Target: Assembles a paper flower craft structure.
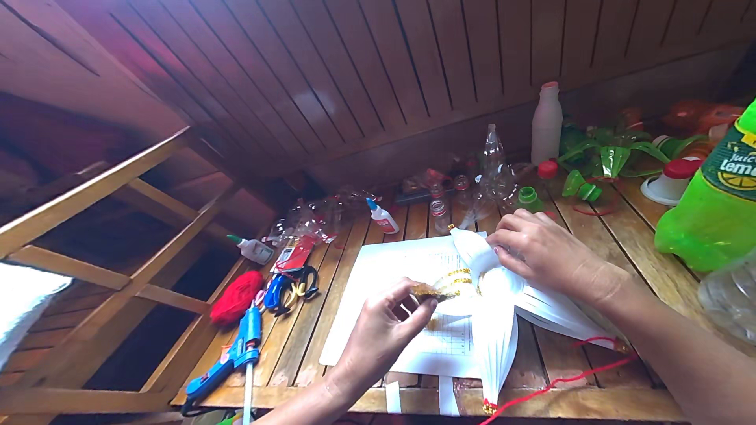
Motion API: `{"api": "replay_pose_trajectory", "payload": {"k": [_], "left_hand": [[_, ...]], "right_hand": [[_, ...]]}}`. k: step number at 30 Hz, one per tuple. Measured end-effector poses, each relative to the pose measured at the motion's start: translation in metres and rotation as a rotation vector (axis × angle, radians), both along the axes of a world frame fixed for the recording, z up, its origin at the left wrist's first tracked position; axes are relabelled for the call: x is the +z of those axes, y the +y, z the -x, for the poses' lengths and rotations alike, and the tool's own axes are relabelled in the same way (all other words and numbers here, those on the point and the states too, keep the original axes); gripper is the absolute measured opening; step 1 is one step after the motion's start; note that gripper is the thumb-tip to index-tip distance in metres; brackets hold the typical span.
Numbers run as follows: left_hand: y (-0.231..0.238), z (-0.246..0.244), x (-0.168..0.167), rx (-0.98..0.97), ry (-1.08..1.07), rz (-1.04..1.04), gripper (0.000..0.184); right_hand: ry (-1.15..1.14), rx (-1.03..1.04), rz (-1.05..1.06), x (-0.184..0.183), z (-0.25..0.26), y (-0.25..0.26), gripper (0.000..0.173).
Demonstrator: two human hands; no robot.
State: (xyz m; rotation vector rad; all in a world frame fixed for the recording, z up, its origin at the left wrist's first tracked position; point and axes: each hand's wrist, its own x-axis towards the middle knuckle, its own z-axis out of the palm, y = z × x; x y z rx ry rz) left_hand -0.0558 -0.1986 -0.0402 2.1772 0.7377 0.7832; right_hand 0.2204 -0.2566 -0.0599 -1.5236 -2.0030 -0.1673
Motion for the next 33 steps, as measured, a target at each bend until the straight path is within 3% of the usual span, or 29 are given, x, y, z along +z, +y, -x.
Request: {"api": "replay_pose_trajectory", "payload": {"k": [33], "left_hand": [[-0.0013, -0.0033, 0.0015, 0.009, 0.018, 0.004, 0.014]], "right_hand": [[-0.003, -0.007, -0.027, -0.0026, 0.0006, 0.0015, 0.023]]}}
